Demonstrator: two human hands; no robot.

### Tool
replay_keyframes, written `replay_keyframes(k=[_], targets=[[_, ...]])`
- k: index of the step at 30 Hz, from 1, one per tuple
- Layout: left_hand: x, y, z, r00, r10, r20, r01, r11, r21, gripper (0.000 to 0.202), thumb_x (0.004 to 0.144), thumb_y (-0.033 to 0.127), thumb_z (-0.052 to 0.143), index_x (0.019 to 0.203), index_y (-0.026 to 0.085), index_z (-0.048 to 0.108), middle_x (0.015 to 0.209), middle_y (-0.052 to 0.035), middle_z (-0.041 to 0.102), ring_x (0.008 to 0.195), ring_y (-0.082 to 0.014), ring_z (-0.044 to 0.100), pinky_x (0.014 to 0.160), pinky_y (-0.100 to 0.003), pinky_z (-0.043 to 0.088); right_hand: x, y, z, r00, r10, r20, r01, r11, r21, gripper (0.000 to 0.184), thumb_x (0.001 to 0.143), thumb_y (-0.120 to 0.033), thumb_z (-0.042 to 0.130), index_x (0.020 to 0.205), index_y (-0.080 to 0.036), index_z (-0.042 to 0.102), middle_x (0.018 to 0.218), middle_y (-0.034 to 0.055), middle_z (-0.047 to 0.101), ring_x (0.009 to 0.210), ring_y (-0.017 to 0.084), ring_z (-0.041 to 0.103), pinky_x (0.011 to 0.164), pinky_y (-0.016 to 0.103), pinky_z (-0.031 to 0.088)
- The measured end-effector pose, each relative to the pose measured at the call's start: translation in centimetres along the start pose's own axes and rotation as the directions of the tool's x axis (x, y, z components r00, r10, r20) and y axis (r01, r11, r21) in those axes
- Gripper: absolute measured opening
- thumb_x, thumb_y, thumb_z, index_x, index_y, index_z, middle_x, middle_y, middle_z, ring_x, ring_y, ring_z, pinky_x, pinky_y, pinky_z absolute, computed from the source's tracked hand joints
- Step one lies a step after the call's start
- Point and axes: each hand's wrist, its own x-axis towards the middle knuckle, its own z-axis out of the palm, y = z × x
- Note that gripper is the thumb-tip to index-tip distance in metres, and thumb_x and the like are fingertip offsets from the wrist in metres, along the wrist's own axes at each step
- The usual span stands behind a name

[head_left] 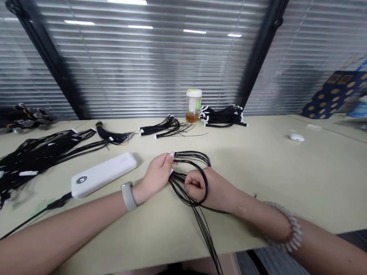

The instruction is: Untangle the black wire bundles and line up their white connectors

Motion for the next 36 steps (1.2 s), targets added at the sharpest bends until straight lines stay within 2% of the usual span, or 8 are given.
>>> replay_keyframes(k=[3, 7, 12, 17, 21, 24, 27, 36], targets=[[0.0, 0.1, 0.0, 1.000, -0.002, 0.001, 0.002, 1.000, -0.007, 0.038, 0.088, 0.042, 0.034, 0.061, 0.017, 0.044, 0.057, 0.0023, 0.044, 0.056, -0.0136, 0.042, 0.057, -0.025, 0.036, -0.3, 0.1, -1.2, 0.999, 0.004, -0.053, -0.015, 0.978, -0.209, 0.012, 0.069, -0.014, 0.049, 0.066, -0.019, 0.059, 0.052, -0.0043, 0.051, 0.048, 0.008, 0.038, 0.047, 0.021, 0.027], [0.0, 0.1, 0.1, 1.000, -0.028, -0.004, 0.028, 1.000, -0.014, 0.039, 0.087, 0.043, 0.033, 0.060, 0.018, 0.044, 0.055, 0.0023, 0.043, 0.054, -0.0132, 0.042, 0.054, -0.025, 0.035, -0.7, 0.9, -4.1, 0.941, 0.076, -0.329, -0.207, 0.900, -0.384, 0.018, 0.075, -0.018, 0.048, 0.073, -0.021, 0.065, 0.055, 0.0005, 0.058, 0.051, 0.013, 0.047, 0.050, 0.025, 0.031], [0.0, 0.0, 0.1, 1.000, -0.017, 0.000, 0.017, 1.000, 0.013, 0.039, 0.088, 0.043, 0.033, 0.062, 0.017, 0.045, 0.054, 0.0018, 0.044, 0.054, -0.0133, 0.042, 0.053, -0.025, 0.035, -0.5, 1.9, -5.9, 0.800, 0.174, -0.574, -0.069, 0.977, 0.200, 0.018, 0.078, -0.026, 0.054, 0.091, -0.023, 0.067, 0.077, 0.0015, 0.065, 0.061, 0.013, 0.057, 0.057, 0.026, 0.045], [0.0, -0.1, 0.2, 0.999, -0.007, 0.035, 0.007, 1.000, 0.005, 0.039, 0.088, 0.044, 0.032, 0.065, 0.016, 0.049, 0.056, 0.0004, 0.047, 0.055, -0.0137, 0.044, 0.052, -0.025, 0.037, -0.1, 1.7, -5.4, 0.576, 0.224, -0.786, 0.358, 0.795, 0.489, 0.021, 0.085, -0.029, 0.049, 0.103, -0.025, 0.060, 0.083, 0.0015, 0.061, 0.074, 0.013, 0.059, 0.072, 0.032, 0.051], [0.0, -0.1, 0.2, 0.999, 0.003, 0.047, -0.003, 1.000, 0.000, 0.040, 0.087, 0.045, 0.033, 0.064, 0.016, 0.049, 0.057, 0.0003, 0.047, 0.056, -0.0139, 0.045, 0.052, -0.025, 0.037, -0.1, 1.0, -4.9, 0.789, 0.210, -0.577, 0.175, 0.824, 0.539, 0.058, 0.086, -0.028, 0.048, 0.137, -0.027, 0.021, 0.062, -0.0038, 0.056, 0.047, 0.011, 0.050, 0.047, 0.026, 0.045], [0.0, -0.2, 0.1, 0.998, 0.016, 0.055, -0.015, 1.000, -0.017, 0.039, 0.087, 0.045, 0.034, 0.065, 0.016, 0.048, 0.059, -0.0001, 0.048, 0.058, -0.0144, 0.046, 0.054, -0.025, 0.038, 0.0, 1.0, -4.0, 0.910, 0.196, -0.366, 0.002, 0.879, 0.476, 0.029, 0.084, -0.034, 0.048, 0.110, -0.019, 0.048, 0.061, -0.0019, 0.057, 0.047, 0.009, 0.048, 0.044, 0.023, 0.039], [-0.1, -0.3, 0.1, 0.997, 0.037, 0.067, -0.036, 0.999, -0.015, 0.039, 0.087, 0.045, 0.033, 0.064, 0.017, 0.047, 0.060, 0.0005, 0.048, 0.058, -0.0135, 0.045, 0.055, -0.025, 0.037, 0.2, 1.2, -3.0, 0.949, 0.128, -0.287, -0.043, 0.957, 0.285, 0.020, 0.083, -0.033, 0.049, 0.072, -0.016, 0.054, 0.059, -0.0015, 0.053, 0.052, 0.008, 0.046, 0.047, 0.022, 0.035], [-0.2, -0.3, 0.0, 0.992, 0.072, 0.103, -0.072, 0.997, -0.007, 0.041, 0.088, 0.045, 0.032, 0.060, 0.017, 0.043, 0.056, 0.0029, 0.045, 0.054, -0.0117, 0.041, 0.055, -0.024, 0.035, 0.7, 0.9, -2.2, 0.975, 0.000, -0.224, 0.005, 1.000, 0.020, 0.021, 0.084, -0.022, 0.042, 0.067, -0.016, 0.055, 0.066, -0.0001, 0.057, 0.059, 0.010, 0.047, 0.057, 0.023, 0.033]])
